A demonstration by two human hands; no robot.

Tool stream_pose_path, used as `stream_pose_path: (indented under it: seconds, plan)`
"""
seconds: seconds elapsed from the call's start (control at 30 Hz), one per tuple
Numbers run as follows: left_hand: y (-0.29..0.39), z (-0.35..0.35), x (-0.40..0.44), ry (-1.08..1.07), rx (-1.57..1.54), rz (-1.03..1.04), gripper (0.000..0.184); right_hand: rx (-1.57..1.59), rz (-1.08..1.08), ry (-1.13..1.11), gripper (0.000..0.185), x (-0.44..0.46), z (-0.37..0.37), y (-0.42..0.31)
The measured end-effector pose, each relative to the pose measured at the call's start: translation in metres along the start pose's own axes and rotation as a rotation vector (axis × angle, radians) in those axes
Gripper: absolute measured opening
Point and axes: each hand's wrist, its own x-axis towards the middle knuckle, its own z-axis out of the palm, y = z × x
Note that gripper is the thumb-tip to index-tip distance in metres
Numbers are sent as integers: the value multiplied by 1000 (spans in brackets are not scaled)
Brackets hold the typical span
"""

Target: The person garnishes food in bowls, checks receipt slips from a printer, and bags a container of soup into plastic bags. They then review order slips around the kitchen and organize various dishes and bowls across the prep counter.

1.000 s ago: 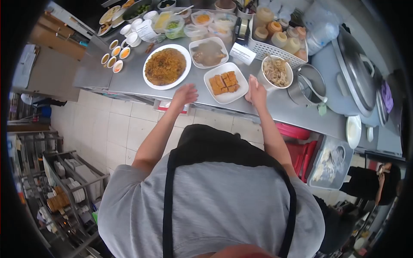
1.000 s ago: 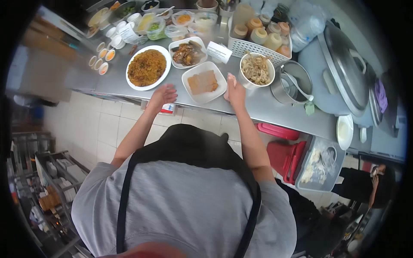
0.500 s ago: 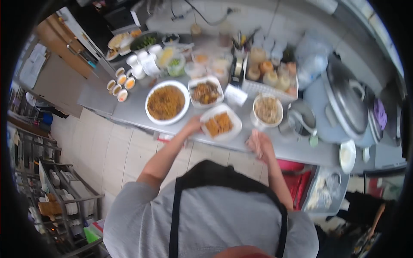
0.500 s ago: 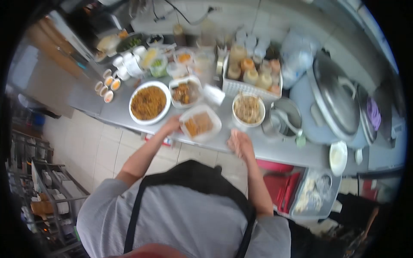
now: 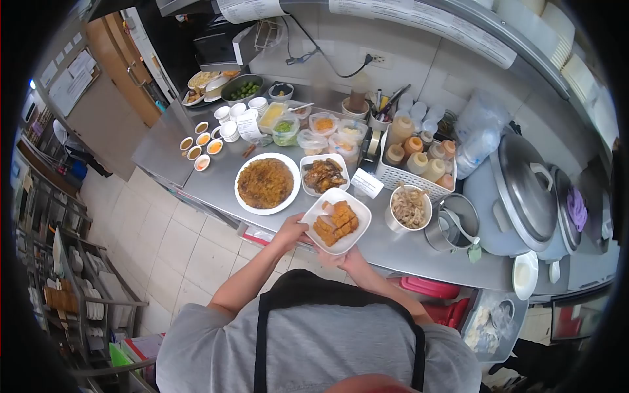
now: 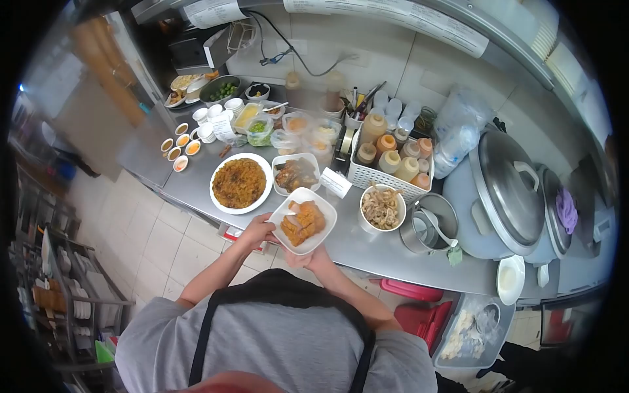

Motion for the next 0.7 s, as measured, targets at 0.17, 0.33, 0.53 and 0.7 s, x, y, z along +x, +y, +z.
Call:
stream_pose_path:
  seconds: [0.17,0.33,0.53,0.7]
  plan:
    - [8,-28,-22,87,6,68,43,-649,-115,401,41,-46,17,-36]
    - [13,-59,-58,184,45,93,45,-2350,-648,410,49,-67,-15,-68]
    - [1,-70,-78,199,42,72,37,-2658,-670,486,48,-9,20,-36]
    - [-8,-61,-60,126,-47,45,39,-1816,-542,194,51,51,41,14]
